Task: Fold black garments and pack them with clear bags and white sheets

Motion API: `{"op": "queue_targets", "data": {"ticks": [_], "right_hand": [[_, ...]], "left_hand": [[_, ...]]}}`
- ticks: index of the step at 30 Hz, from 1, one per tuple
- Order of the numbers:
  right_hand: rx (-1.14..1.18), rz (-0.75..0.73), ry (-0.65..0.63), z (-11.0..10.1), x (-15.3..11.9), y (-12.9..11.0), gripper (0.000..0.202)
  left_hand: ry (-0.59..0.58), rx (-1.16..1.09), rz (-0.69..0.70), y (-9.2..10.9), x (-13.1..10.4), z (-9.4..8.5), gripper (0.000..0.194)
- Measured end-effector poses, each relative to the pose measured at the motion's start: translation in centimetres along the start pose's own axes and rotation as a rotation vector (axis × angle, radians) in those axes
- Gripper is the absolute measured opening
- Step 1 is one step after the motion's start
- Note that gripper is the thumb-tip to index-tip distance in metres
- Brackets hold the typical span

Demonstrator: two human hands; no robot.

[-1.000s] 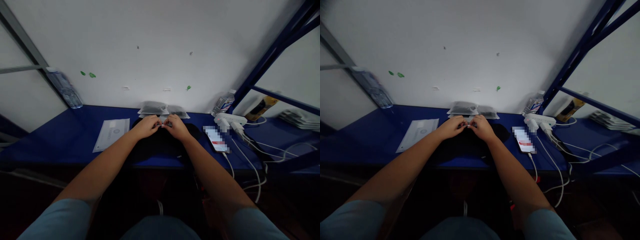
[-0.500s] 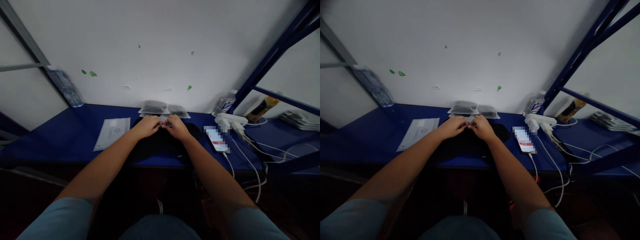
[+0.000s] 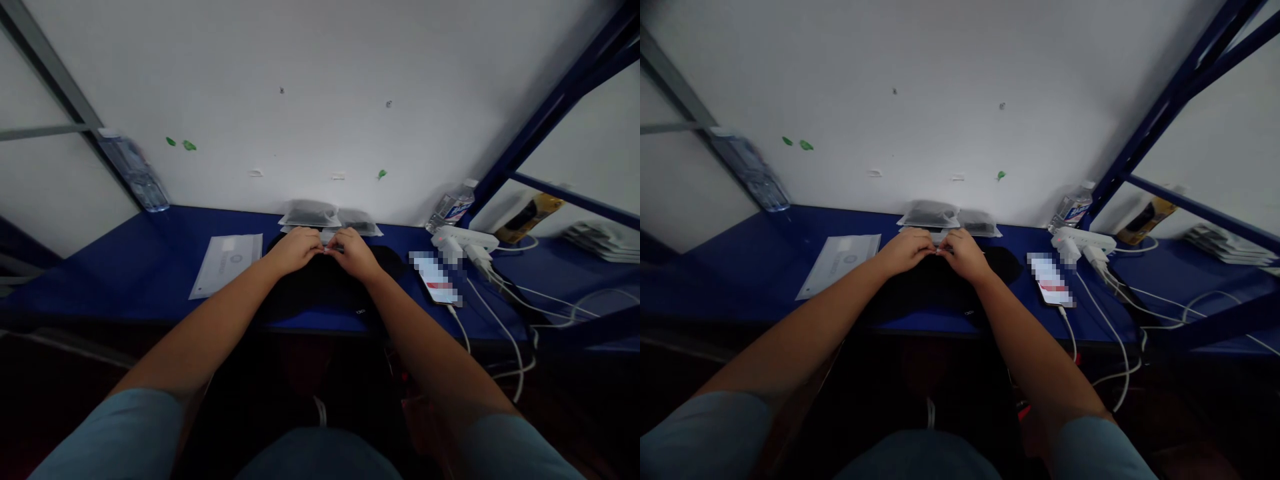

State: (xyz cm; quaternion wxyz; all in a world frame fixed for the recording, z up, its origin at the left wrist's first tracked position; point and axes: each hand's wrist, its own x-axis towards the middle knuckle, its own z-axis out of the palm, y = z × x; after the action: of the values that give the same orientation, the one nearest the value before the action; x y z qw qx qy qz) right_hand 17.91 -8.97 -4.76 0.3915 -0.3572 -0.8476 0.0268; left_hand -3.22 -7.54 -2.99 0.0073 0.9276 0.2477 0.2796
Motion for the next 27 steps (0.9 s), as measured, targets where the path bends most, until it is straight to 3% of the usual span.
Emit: {"op": "queue_targets", "data": {"ticks": [8, 23, 27], "right_hand": [[0.004, 0.009, -0.015, -0.44, -0.01, -0.20, 0.016], [0.008, -0.043, 0.007, -0.21, -0.04, -0.32, 0.015], [-0.055, 0.011, 0.001, -0.70, -0.22, 0.02, 0.014]], "left_hand": [[-0.009, -0.010, -0.017, -0.07, -0.18, -0.81, 0.011], [0.034, 0.038, -0.037, -0.01, -0.24, -0.23, 0.014], [0.045, 0.074, -0.054, -0.05, -0.44, -0.81, 0.015]]}}
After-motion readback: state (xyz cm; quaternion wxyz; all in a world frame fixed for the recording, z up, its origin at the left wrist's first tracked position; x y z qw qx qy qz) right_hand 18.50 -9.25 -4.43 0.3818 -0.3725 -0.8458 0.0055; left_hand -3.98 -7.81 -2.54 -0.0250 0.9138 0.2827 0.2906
